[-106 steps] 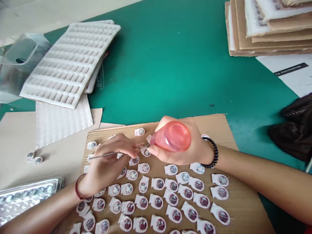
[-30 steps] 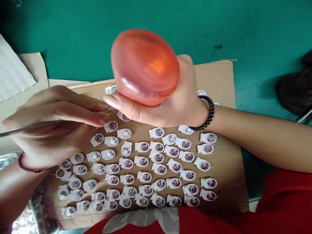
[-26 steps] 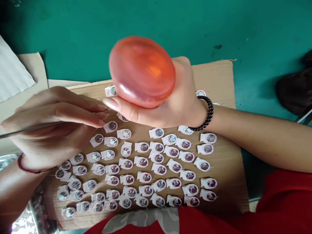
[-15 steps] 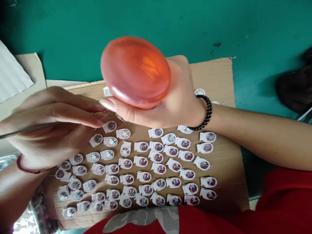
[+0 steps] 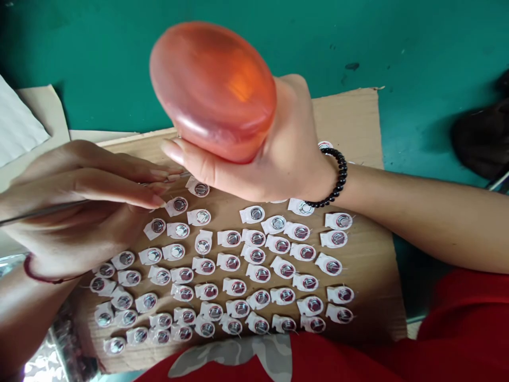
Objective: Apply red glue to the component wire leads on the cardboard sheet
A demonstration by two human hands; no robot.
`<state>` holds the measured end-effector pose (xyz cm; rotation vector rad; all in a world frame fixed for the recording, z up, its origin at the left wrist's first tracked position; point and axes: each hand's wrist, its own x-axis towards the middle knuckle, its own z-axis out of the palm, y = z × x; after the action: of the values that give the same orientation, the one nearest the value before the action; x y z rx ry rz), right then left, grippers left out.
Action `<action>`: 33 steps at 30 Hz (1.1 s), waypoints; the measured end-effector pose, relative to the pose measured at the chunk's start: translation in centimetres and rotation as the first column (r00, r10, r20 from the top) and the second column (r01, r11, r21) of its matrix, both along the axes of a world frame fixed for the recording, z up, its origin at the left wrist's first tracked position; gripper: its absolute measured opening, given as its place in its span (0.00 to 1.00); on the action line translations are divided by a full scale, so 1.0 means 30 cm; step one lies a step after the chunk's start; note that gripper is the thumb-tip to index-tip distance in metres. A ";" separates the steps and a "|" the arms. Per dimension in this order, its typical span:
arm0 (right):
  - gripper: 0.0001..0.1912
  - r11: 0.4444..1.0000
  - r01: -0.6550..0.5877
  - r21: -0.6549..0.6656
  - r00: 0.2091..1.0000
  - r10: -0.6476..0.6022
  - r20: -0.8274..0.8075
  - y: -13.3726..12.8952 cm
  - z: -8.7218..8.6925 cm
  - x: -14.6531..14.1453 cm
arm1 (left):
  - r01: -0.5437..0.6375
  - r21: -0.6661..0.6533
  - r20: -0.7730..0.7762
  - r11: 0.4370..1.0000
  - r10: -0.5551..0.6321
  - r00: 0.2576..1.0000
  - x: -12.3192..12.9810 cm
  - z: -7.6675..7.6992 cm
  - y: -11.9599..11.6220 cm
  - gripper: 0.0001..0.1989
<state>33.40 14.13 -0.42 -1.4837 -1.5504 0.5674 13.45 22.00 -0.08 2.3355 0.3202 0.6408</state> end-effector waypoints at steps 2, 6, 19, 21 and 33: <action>0.18 1.000 0.018 -0.025 0.999 -0.017 0.040 0.000 0.002 0.001 | 0.005 0.003 0.003 1.000 -0.005 1.000 -0.001 0.000 0.000 0.12; 0.21 0.998 0.039 -0.054 0.995 -0.033 0.091 0.002 0.009 0.005 | 0.005 -0.004 -0.010 1.000 -0.005 1.000 0.001 0.002 0.004 0.11; 0.20 0.995 0.046 0.087 0.986 -0.059 0.159 0.009 -0.012 0.012 | -0.044 0.006 -0.015 0.999 0.044 0.999 0.016 0.009 -0.005 0.08; 0.20 0.996 0.045 0.074 0.983 -0.057 0.175 0.010 -0.013 0.013 | -0.045 -0.003 -0.015 0.999 0.045 0.999 0.014 0.008 -0.005 0.08; 0.21 0.995 0.059 0.082 0.984 -0.072 0.164 0.012 -0.010 0.011 | -0.044 -0.013 -0.015 0.999 0.044 0.999 0.008 0.010 -0.003 0.09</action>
<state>33.74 14.50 -0.73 -1.5493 -1.6258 0.3485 13.70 21.92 0.23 2.3268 0.3824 0.6414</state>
